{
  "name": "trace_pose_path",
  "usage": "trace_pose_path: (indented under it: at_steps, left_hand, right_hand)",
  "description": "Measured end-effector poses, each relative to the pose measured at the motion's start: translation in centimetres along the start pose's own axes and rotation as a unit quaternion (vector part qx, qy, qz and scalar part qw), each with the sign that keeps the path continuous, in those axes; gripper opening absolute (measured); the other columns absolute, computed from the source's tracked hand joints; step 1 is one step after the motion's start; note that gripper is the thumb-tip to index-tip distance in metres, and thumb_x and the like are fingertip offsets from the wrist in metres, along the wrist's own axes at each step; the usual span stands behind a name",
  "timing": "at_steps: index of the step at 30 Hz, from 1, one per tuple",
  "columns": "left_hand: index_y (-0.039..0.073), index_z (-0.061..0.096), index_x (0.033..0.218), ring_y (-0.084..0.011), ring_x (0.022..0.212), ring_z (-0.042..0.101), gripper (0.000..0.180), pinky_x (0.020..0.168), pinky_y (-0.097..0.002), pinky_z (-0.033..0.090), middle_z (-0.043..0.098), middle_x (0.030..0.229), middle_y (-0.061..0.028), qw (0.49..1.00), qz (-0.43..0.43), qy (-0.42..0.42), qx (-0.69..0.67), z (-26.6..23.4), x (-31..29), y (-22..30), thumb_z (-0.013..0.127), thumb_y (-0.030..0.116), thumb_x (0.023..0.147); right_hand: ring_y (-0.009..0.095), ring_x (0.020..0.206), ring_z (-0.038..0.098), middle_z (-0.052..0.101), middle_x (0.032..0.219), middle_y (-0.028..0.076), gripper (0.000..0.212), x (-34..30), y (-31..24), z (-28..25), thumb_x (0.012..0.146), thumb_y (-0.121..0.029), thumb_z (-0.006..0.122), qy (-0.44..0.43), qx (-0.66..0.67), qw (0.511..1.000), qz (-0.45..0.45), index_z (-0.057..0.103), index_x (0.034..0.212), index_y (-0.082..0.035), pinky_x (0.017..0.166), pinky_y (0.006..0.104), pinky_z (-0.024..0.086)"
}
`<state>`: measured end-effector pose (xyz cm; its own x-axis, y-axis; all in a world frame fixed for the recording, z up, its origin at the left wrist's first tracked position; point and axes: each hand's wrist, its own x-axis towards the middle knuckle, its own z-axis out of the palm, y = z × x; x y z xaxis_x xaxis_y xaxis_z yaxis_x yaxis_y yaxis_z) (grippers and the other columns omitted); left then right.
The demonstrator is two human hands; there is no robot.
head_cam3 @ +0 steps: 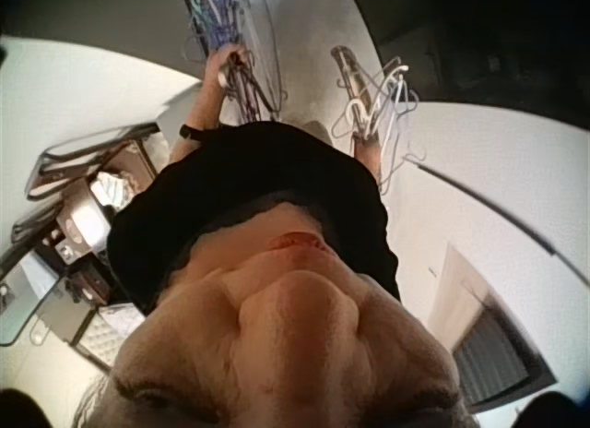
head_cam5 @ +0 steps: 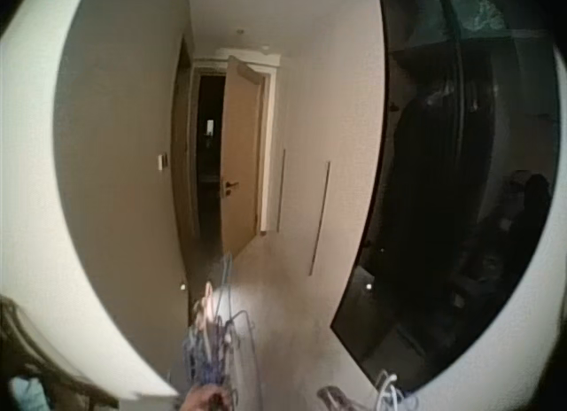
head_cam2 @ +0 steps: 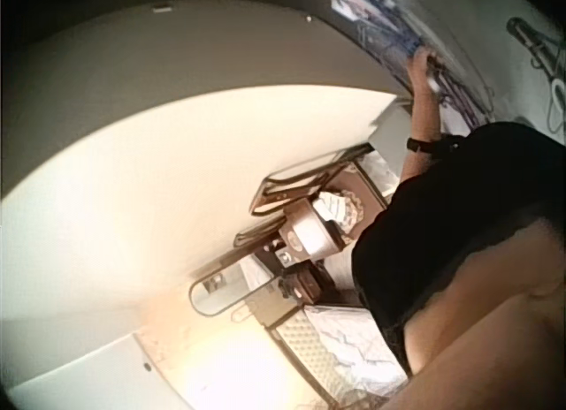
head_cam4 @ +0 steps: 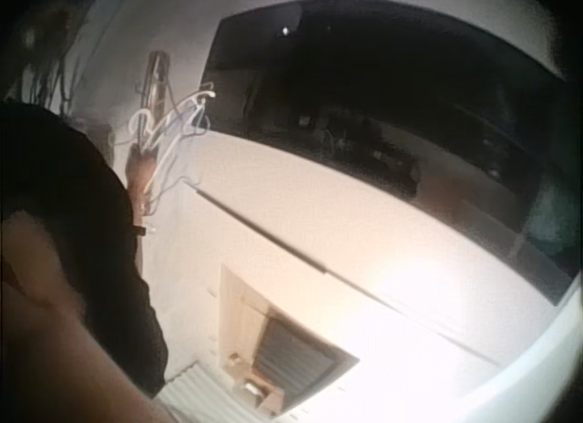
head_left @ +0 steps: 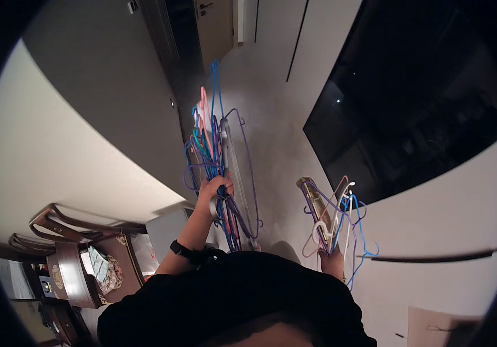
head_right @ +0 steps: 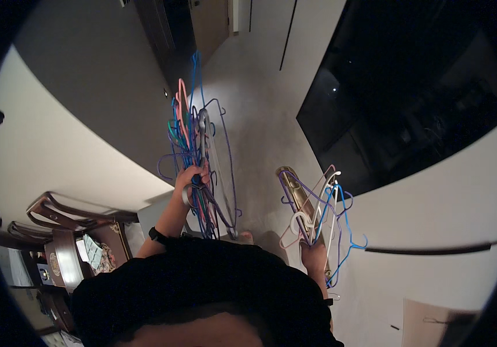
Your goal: The person removes several shirts from a closet, placing them on a pile on the bed. They then gather a large number of empty hangers from the closet and the bed, carrying them out of the room.
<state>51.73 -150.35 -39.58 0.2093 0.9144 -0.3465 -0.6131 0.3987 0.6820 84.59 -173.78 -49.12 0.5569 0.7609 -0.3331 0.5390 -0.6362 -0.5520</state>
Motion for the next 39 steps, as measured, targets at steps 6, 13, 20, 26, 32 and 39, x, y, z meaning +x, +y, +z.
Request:
trace_pose_path:
  at_steps: [6,13,20,26,32,39]
  left_hand:
    - [-0.006,0.054,0.101,-0.0181,0.062,0.055,0.029,0.055,-0.0296,0.044,0.054,0.071,-0.0072,0.993,-0.001,-0.039,0.112,-1.4,0.9,-0.2,0.059,0.009,0.077]
    - [-0.006,0.053,0.105,-0.0169,0.061,0.053,0.029,0.055,-0.0269,0.043,0.053,0.072,-0.0074,0.998,-0.041,-0.028,0.049,-0.4,1.1,-1.8,0.058,0.006,0.078]
    - [-0.01,0.051,0.105,-0.0173,0.062,0.051,0.034,0.055,-0.0279,0.042,0.052,0.074,-0.0076,0.992,-0.112,-0.046,-0.039,-1.3,-1.6,-2.2,0.06,0.005,0.077]
    - [-0.01,0.051,0.106,-0.0173,0.061,0.052,0.034,0.055,-0.0285,0.043,0.052,0.069,-0.0061,0.991,-0.109,-0.072,0.005,-2.3,0.4,-5.4,0.061,0.006,0.078]
    - [-0.009,0.05,0.108,-0.0146,0.059,0.049,0.036,0.052,-0.0259,0.041,0.048,0.069,-0.0038,0.994,-0.073,-0.082,-0.027,1.3,0.7,-3.9,0.062,0.009,0.079]
    - [-0.006,0.053,0.103,-0.017,0.062,0.055,0.029,0.057,-0.027,0.046,0.054,0.071,-0.0047,0.989,-0.048,-0.12,0.069,1.5,1.2,-2.7,0.063,0.011,0.081]
  right_hand:
    - [0.047,0.085,0.061,0.063,0.088,0.03,0.052,-0.3,-1.3,-0.2,0.075,-0.035,0.069,0.006,-0.02,1.0,-0.017,0.058,0.111,0.001,0.074,0.053,0.048]
    - [0.049,0.094,0.057,0.062,0.101,0.03,0.063,-0.2,-3.7,-0.9,0.076,-0.03,0.068,-0.043,-0.041,0.998,0.037,0.045,0.128,-0.003,0.082,0.053,0.046]
    - [0.044,0.089,0.061,0.064,0.092,0.027,0.044,2.4,-2.1,-1.3,0.075,-0.032,0.069,-0.063,-0.136,0.988,-0.045,0.06,0.105,-0.001,0.078,0.0516,0.048]
    - [0.045,0.085,0.062,0.064,0.084,0.028,0.039,2.9,-1.8,-1.6,0.075,-0.033,0.069,-0.037,-0.158,0.986,-0.035,0.063,0.097,-0.002,0.073,0.0513,0.049]
    - [0.044,0.089,0.062,0.065,0.09,0.027,0.042,2.6,-3.1,-2.4,0.076,-0.031,0.068,-0.033,-0.058,0.994,-0.084,0.061,0.107,-0.003,0.075,0.0499,0.049]
    - [0.043,0.088,0.062,0.065,0.089,0.026,0.038,1.3,-3.4,-3.1,0.078,-0.032,0.064,-0.096,-0.052,0.991,-0.081,0.063,0.103,-0.003,0.075,0.0492,0.05]
